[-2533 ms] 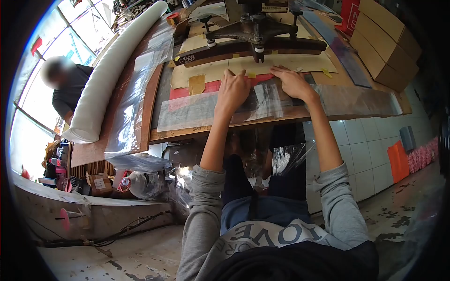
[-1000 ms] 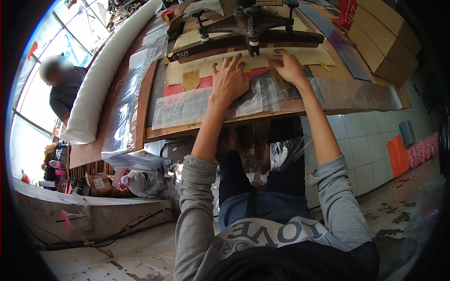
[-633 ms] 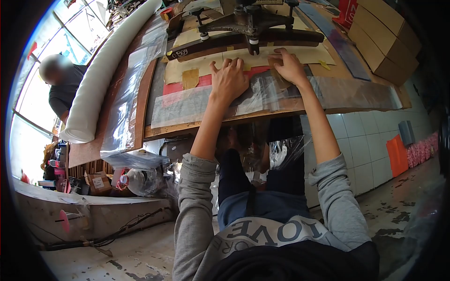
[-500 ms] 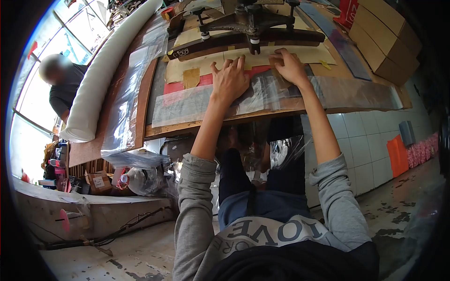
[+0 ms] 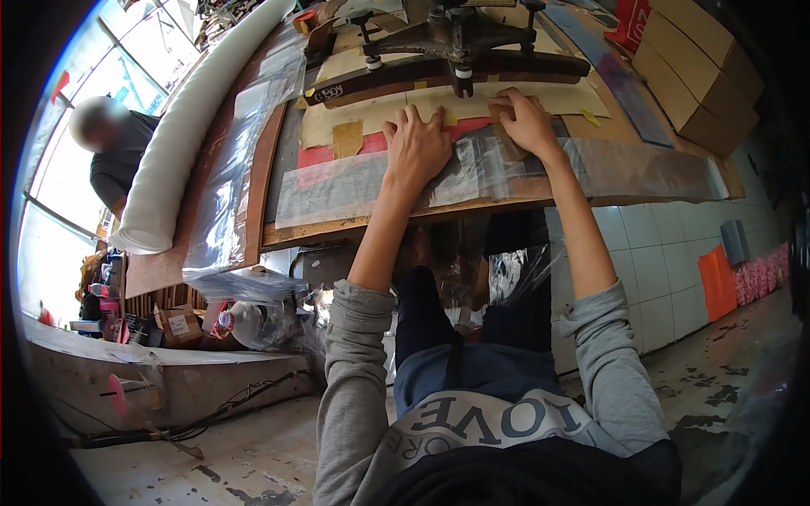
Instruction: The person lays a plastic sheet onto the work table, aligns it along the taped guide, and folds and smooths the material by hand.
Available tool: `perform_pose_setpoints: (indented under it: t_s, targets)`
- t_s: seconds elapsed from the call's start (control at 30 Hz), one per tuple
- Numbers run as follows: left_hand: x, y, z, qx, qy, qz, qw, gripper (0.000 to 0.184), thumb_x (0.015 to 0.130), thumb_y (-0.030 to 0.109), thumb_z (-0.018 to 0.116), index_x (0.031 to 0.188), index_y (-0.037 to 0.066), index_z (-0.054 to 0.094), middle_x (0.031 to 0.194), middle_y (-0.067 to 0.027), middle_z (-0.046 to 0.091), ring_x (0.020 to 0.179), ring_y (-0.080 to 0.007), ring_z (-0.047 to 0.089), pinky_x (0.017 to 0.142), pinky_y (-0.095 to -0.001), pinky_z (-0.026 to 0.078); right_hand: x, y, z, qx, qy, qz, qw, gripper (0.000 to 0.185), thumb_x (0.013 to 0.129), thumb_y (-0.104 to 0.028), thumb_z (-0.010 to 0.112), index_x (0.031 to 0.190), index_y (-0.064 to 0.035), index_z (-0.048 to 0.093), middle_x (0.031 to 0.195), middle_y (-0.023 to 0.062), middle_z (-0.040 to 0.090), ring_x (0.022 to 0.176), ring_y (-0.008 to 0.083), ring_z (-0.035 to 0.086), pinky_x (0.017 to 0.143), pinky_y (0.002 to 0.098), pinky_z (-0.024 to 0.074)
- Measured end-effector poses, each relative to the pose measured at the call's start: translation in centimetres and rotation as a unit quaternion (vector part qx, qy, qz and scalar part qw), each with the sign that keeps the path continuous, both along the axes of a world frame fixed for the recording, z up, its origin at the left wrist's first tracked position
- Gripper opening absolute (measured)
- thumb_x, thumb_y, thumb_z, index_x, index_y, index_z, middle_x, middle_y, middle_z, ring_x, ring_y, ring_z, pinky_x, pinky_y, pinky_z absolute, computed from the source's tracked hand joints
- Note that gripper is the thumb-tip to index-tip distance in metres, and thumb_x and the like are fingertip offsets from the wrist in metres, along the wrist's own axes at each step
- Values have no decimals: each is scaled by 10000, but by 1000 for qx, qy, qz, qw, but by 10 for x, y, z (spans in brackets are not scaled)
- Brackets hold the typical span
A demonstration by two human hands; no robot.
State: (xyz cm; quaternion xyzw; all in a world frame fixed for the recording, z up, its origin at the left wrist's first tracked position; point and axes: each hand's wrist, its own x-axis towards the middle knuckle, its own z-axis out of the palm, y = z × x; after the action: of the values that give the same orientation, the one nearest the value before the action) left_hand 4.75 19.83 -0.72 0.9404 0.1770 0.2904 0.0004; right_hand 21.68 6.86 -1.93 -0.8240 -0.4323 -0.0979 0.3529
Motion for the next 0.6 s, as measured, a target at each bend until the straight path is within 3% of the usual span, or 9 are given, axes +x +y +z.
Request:
perform_pose_setpoints:
  t_s: [0.23,0.33,0.6]
  targets:
    - [-1,-2,2,-13,7,14,1000,412,777,242,507,1155,101,592,964,-196,533,967,-327,505,805,-486,342,0,0,1,-5,7,0,1000,323,774,-99,505,1094,-81,547,1100,-37,652,1072,311,522,886,545,395]
    - [-1,-4,8,-37,53,30,997,429,831,266,469,1240,158,540,1020,-244,534,1005,-360,505,833,-518,332,-2,-1,1,1,3,1,1000,321,777,-97,500,1094,-82,549,1097,-35,653,1069,312,524,889,546,393]
    - [3,-3,7,-12,74,38,996,412,844,266,471,1231,141,539,1045,-228,546,1027,-350,506,835,-522,333,-6,1,2,-2,-15,-18,1000,298,786,-90,502,1080,-85,550,1080,-35,658,1051,293,527,878,557,378]
